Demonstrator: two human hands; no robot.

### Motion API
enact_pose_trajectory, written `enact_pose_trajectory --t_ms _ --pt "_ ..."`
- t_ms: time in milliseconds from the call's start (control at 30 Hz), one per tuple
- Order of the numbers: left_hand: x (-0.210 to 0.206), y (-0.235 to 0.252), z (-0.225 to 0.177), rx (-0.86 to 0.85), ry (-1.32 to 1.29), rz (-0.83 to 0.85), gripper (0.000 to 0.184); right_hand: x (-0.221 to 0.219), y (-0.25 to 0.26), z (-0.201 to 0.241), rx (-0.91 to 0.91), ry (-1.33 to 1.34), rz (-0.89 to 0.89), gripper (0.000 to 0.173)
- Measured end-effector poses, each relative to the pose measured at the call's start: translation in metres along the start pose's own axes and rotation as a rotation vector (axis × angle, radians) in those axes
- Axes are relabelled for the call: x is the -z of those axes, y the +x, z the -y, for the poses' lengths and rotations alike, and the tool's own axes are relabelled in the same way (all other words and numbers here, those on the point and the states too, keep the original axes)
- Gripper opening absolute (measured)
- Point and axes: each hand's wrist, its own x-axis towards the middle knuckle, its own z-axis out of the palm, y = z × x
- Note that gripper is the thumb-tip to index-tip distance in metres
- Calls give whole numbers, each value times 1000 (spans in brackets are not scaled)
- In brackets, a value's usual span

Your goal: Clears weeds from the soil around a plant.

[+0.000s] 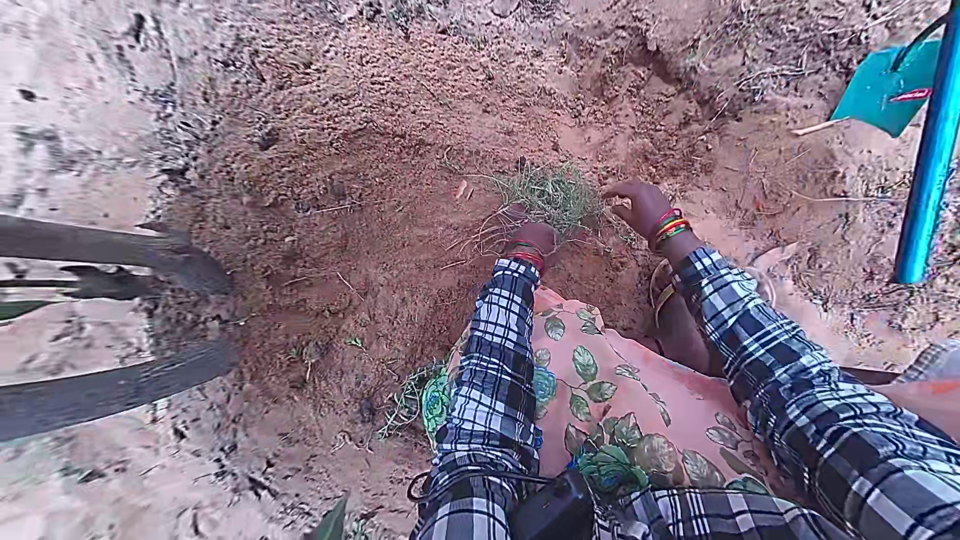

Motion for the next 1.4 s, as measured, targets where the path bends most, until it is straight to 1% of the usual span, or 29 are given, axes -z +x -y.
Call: enact_pose_trajectory --t_ms 67,100,133,200,267,300,367,433,467,500,533,600,633,667,700,733,767,800,900,933,1000,1067,1133,1200,1233,1300,1333,1367,1400 --pt "-20 17 8 -5 53 -57 54 -58 10 28 32 -4 207 65" --pt "-27 16 8 42 63 -78 61 -82 9 38 12 -15 252 75" --pt "-30 13 5 96 76 -85 61 -101 4 44 -2 -28 284 76" --pt "-22 -4 -13 198 175 13 53 -119 -8 46 6 -31 326 62" --pt "-17 -4 -16 275 163 22 58 -116 -18 38 52 -35 375 45" --pt "-19 4 -6 316 142 -62 64 -108 -22 30 44 -24 427 44" --pt "-22 21 19 400 53 -323 68 -87 -31 2 -1 -3 518 44" --pt "-3 11 28 480 -26 -463 68 -62 -34 -34 -97 -17 570 29" --pt "10 0 27 499 -79 -537 69 -50 -34 -52 -185 -60 570 27" --pt "21 -10 23 513 -96 -588 71 -37 -33 -63 -272 -78 532 26" --pt "31 -17 22 483 -121 -622 67 -26 -32 -68 -317 -82 435 27" --pt "37 -25 18 385 -141 -630 51 -11 -25 -58 -258 -17 273 26" --pt "35 -25 14 309 -154 -612 52 -8 -22 -43 -197 38 209 25" --pt "30 -22 9 211 -169 -588 62 -8 -18 -23 -123 104 139 24" --pt "24 -16 4 104 -177 -544 78 -10 -11 0 -40 168 78 23" --pt "17 -8 0 8 -188 -482 95 -14 -4 23 25 232 52 24" --pt "8 0 -1 -61 -213 -428 105 -18 2 43 78 314 37 28" --pt "1 6 0 -80 -230 -412 103 -25 8 57 122 389 23 33" --pt "1 8 16 63 -251 -489 48 -37 16 74 125 568 31 53" --pt "9 3 19 115 -243 -506 40 -37 15 69 93 593 45 58" --pt "25 -9 19 172 -260 -598 35 -31 10 47 9 560 31 64" --pt "38 -23 19 217 -307 -716 36 -22 1 12 -103 403 -10 63" --pt "51 -36 29 285 -370 -854 37 -11 -13 -32 -237 194 -19 51" --pt "64 -49 42 337 -415 -955 39 -1 -27 -74 -391 94 -1 43" --pt "68 -55 43 362 -409 -961 46 1 -31 -90 -437 81 7 41" --pt "66 -58 35 418 -344 -830 80 1 -33 -96 -479 111 18 36" --pt "61 -52 28 430 -286 -734 90 -1 -30 -85 -489 142 14 36" --pt "53 -44 22 419 -225 -634 90 -4 -25 -69 -470 171 5 35" --pt "44 -37 16 374 -170 -549 85 -9 -17 -48 -424 199 7 35"
